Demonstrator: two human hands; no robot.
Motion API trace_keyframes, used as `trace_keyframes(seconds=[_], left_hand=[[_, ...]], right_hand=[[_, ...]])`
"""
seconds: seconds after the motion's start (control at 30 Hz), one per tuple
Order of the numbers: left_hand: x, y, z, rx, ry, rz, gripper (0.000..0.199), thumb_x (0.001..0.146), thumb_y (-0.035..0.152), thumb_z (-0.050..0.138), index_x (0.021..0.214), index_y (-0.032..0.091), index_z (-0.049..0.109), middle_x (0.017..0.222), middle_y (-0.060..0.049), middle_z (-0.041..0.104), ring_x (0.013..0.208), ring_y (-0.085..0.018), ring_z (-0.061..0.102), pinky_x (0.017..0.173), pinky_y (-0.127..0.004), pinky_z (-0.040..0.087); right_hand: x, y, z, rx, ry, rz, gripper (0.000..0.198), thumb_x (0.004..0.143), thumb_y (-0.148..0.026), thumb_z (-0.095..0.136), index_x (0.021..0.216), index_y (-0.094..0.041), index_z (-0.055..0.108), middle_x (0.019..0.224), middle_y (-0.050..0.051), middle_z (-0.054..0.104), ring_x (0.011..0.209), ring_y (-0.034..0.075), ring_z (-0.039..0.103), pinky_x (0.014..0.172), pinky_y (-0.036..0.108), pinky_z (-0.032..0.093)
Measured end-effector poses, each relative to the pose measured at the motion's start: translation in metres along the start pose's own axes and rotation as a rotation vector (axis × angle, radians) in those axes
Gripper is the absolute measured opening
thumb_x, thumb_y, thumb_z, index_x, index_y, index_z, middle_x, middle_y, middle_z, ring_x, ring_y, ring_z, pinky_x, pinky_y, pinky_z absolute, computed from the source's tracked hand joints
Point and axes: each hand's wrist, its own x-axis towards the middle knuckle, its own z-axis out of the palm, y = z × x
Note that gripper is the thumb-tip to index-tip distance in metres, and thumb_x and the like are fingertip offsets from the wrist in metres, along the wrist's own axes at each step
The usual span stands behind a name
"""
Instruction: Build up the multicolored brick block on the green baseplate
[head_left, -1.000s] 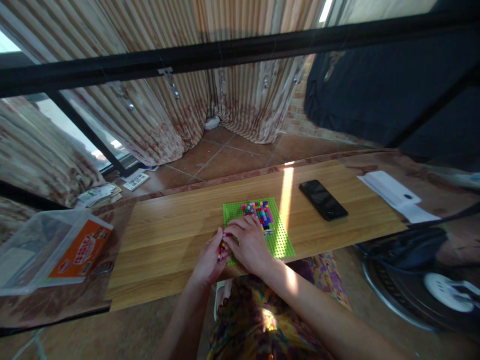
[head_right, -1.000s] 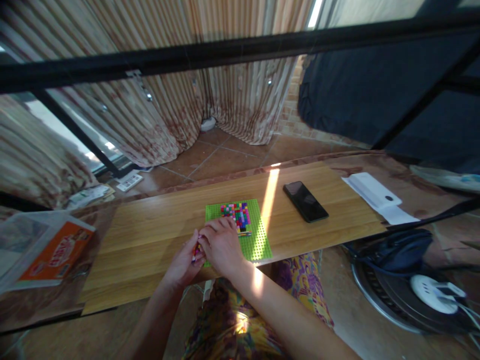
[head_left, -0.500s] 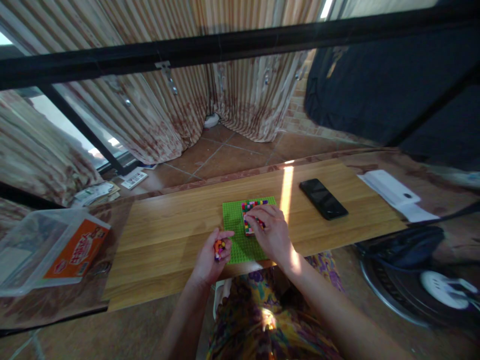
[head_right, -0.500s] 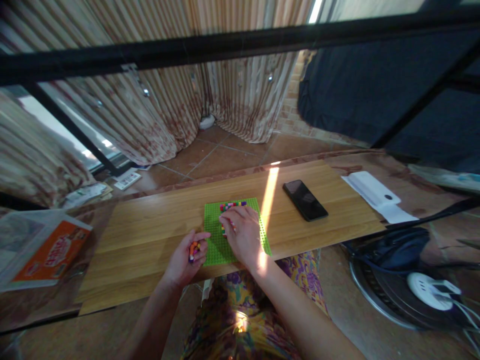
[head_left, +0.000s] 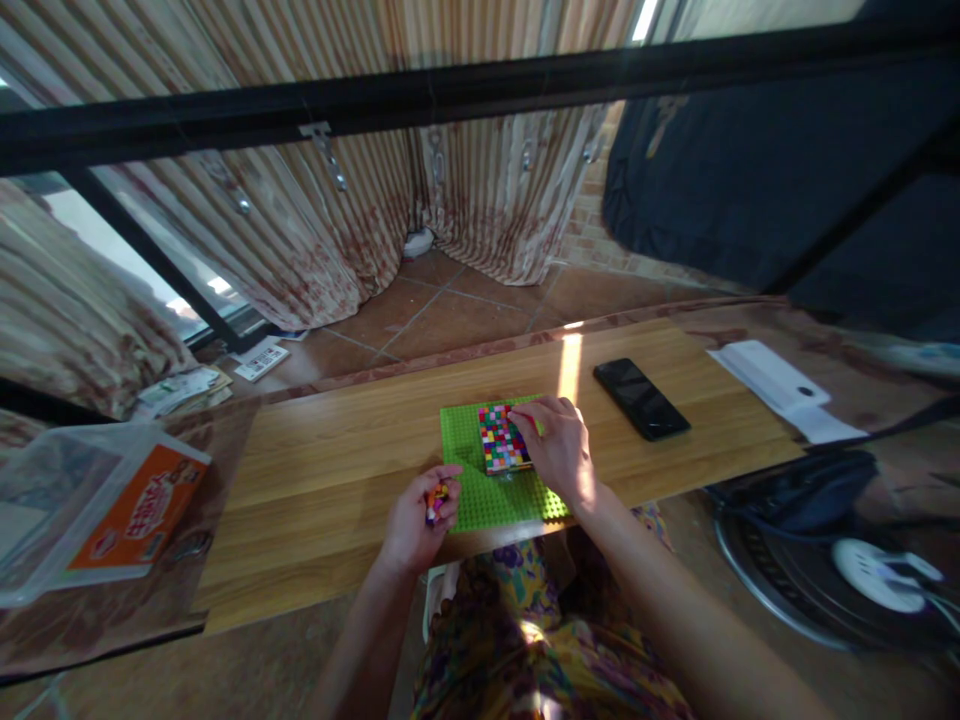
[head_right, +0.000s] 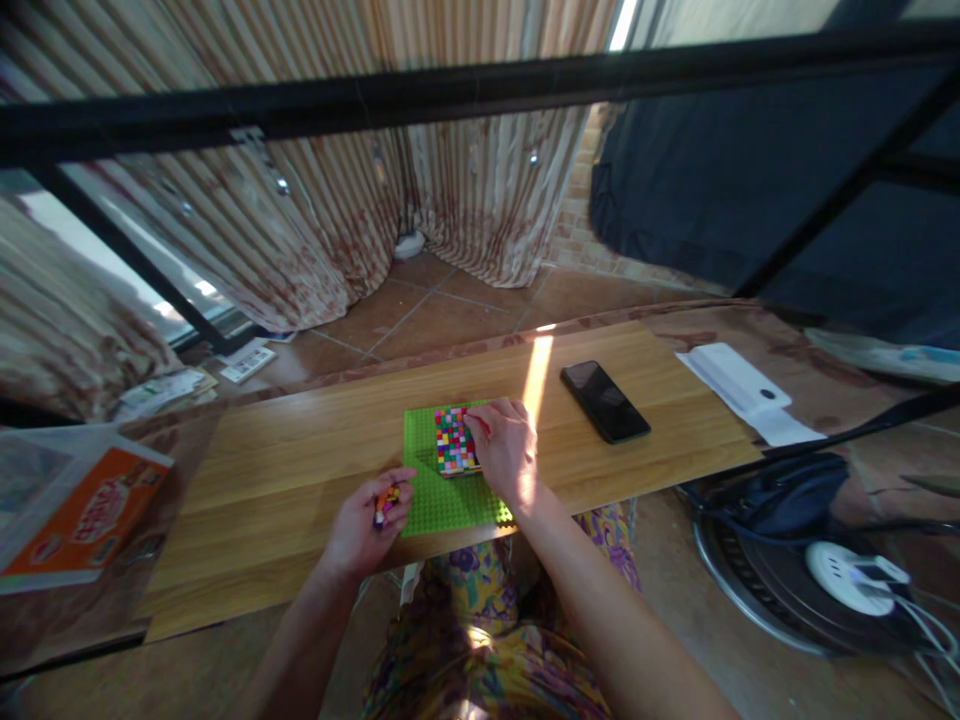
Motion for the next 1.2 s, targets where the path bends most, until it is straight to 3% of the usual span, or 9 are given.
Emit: trace_keyframes(seconds=[0.27,0.43,0.73,0.93,1.2], left_hand=[[0.0,-0.004,0.0,0.089,-0.004,0.066,0.027,0.074,0.029,0.068,0.094,0.012,0.061,0.061,0.005,0.048,0.04,0.0,0.032,0.037,-0.013,0.019],[-0.001,-0.004,0.002,0.131,-0.007,0.076,0.031,0.072,0.036,0.073,0.088,0.013,0.06,0.058,0.007,0.046,0.039,0.0,0.03,0.038,-0.012,0.018],[0.003,-0.005,0.002,0.132,0.016,0.037,0.037,0.075,0.045,0.068,0.09,0.012,0.06,0.058,0.006,0.048,0.038,0.0,0.029,0.036,-0.013,0.017],[0.002,0.0,0.004,0.081,0.028,-0.005,0.025,0.079,0.033,0.055,0.089,0.011,0.061,0.057,0.004,0.048,0.037,-0.002,0.032,0.036,-0.015,0.019],[0.003,-0.004,0.003,0.113,0.04,0.013,0.024,0.069,0.021,0.059,0.091,0.011,0.061,0.058,0.004,0.05,0.038,-0.002,0.033,0.036,-0.015,0.019]], right_hand=[[0.004,-0.001,0.001,-0.043,-0.041,0.006,0.018,0.088,-0.032,0.058,0.083,-0.023,0.073,0.087,0.004,0.07,0.085,0.02,0.057,0.082,0.034,0.044],[0.009,-0.005,0.003,-0.029,-0.039,0.037,0.015,0.086,-0.03,0.06,0.081,-0.024,0.073,0.083,0.002,0.072,0.085,0.02,0.058,0.084,0.034,0.044],[0.01,-0.006,0.0,0.09,0.019,0.13,0.014,0.08,-0.021,0.06,0.082,-0.023,0.073,0.082,0.001,0.073,0.08,0.019,0.063,0.08,0.032,0.05],[0.011,-0.007,0.007,0.125,0.02,0.223,0.015,0.077,-0.018,0.059,0.081,-0.024,0.072,0.081,0.0,0.074,0.078,0.018,0.066,0.078,0.031,0.051],[0.016,-0.008,0.01,0.194,-0.007,0.423,0.014,0.074,-0.021,0.062,0.083,-0.023,0.072,0.079,0.001,0.074,0.072,0.017,0.068,0.068,0.028,0.052]])
